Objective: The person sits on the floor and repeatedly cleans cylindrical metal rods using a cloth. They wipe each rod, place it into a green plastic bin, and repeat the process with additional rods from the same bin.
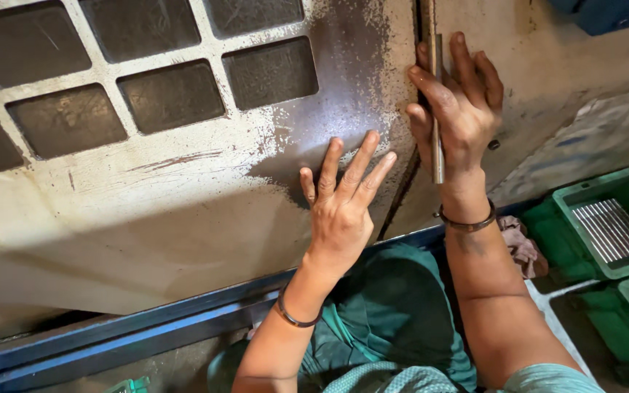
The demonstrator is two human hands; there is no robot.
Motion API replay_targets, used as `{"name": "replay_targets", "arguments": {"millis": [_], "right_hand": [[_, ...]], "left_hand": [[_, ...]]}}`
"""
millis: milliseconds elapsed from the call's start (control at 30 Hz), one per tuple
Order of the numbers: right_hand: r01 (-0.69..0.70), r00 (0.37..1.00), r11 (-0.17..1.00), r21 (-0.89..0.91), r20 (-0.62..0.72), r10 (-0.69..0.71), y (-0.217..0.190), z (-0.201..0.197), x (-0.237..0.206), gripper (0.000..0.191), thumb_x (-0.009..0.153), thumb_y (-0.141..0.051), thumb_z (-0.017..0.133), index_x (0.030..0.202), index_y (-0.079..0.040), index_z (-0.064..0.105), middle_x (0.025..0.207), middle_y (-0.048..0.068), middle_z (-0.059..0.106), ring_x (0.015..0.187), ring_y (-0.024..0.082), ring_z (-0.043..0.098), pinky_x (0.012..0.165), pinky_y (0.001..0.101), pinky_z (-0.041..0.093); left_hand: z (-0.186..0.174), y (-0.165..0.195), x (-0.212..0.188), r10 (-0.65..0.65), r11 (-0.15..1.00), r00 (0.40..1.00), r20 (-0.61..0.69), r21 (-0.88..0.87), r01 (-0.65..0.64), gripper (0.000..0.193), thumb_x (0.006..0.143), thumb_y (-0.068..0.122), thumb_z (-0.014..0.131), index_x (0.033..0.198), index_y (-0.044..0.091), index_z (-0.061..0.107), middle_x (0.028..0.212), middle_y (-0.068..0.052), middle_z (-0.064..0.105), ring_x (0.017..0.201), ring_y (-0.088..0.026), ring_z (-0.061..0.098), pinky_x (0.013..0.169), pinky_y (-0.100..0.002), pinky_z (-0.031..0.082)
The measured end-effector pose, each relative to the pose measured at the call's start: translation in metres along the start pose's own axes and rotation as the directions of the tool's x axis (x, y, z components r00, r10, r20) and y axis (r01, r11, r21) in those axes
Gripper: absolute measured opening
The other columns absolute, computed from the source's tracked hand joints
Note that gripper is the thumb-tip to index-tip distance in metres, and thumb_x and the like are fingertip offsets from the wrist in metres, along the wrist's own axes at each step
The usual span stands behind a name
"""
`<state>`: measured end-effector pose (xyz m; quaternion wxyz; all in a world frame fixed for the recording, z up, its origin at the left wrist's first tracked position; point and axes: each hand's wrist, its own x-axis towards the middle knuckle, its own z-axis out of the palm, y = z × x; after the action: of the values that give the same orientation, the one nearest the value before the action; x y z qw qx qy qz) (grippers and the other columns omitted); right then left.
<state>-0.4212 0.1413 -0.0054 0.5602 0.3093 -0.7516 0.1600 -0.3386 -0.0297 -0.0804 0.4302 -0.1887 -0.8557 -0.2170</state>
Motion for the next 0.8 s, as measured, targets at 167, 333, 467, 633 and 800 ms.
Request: {"name": "replay_targets", "arguments": {"millis": [167,333,467,633,800], "right_hand": [[-0.005,1.0,1.0,-0.017,0.013,0.006,0.001,-0.001,-0.002,0.041,0.118,-0.038,0.05,0.127,-0.005,0.074,0.122,0.015,0.079,0.143,0.037,0.055,0.121,0.0474,0.033],[0.017,1.0,0.999,-0.028,-0.015,-0.018,0.003,0.0,-0.001,0.04,0.118,-0.037,0.05,0.126,-0.006,0.074,0.123,0.016,0.079,0.141,0.036,0.057,0.121,0.0476,0.034],[0.038,0.999,0.999,0.001,-0.026,-0.038,0.004,-0.002,-0.002,0.038,0.118,-0.033,0.05,0.125,-0.003,0.073,0.126,0.017,0.078,0.14,0.038,0.058,0.12,0.0474,0.034],[0.057,0.998,0.998,-0.009,-0.03,-0.057,0.01,-0.007,-0.004,0.034,0.119,-0.027,0.051,0.125,-0.002,0.072,0.129,0.019,0.077,0.139,0.038,0.059,0.12,0.0473,0.035],[0.035,0.999,0.999,-0.002,-0.023,-0.035,0.029,-0.011,-0.014,0.032,0.119,-0.027,0.052,0.125,-0.003,0.072,0.13,0.019,0.076,0.14,0.037,0.058,0.121,0.0475,0.035]], "left_hand": [[0.001,0.002,-0.003,-0.018,0.999,1.0,0.011,-0.035,0.019,0.067,0.096,-0.011,0.055,0.149,0.029,0.062,0.165,0.008,0.043,0.162,-0.024,0.02,0.13,-0.05,-0.01],[0.002,0.004,-0.005,-0.023,0.999,1.0,0.014,-0.043,0.024,0.07,0.094,-0.013,0.055,0.149,0.029,0.062,0.165,0.008,0.043,0.162,-0.025,0.019,0.131,-0.051,-0.01],[0.003,0.003,-0.013,-0.018,0.998,1.0,0.02,-0.052,0.019,0.071,0.089,-0.014,0.056,0.146,0.027,0.063,0.163,0.008,0.044,0.161,-0.028,0.018,0.131,-0.053,-0.005],[0.006,0.003,-0.03,0.007,0.998,1.0,-0.001,-0.058,-0.007,0.064,0.092,-0.013,0.057,0.144,0.022,0.065,0.162,0.006,0.046,0.161,-0.03,0.02,0.133,-0.056,0.007],[0.02,0.002,-0.036,-0.021,0.999,0.998,-0.052,-0.04,0.019,0.06,0.092,-0.013,0.057,0.139,0.022,0.068,0.158,0.006,0.051,0.16,-0.029,0.024,0.133,-0.055,0.013]]}}
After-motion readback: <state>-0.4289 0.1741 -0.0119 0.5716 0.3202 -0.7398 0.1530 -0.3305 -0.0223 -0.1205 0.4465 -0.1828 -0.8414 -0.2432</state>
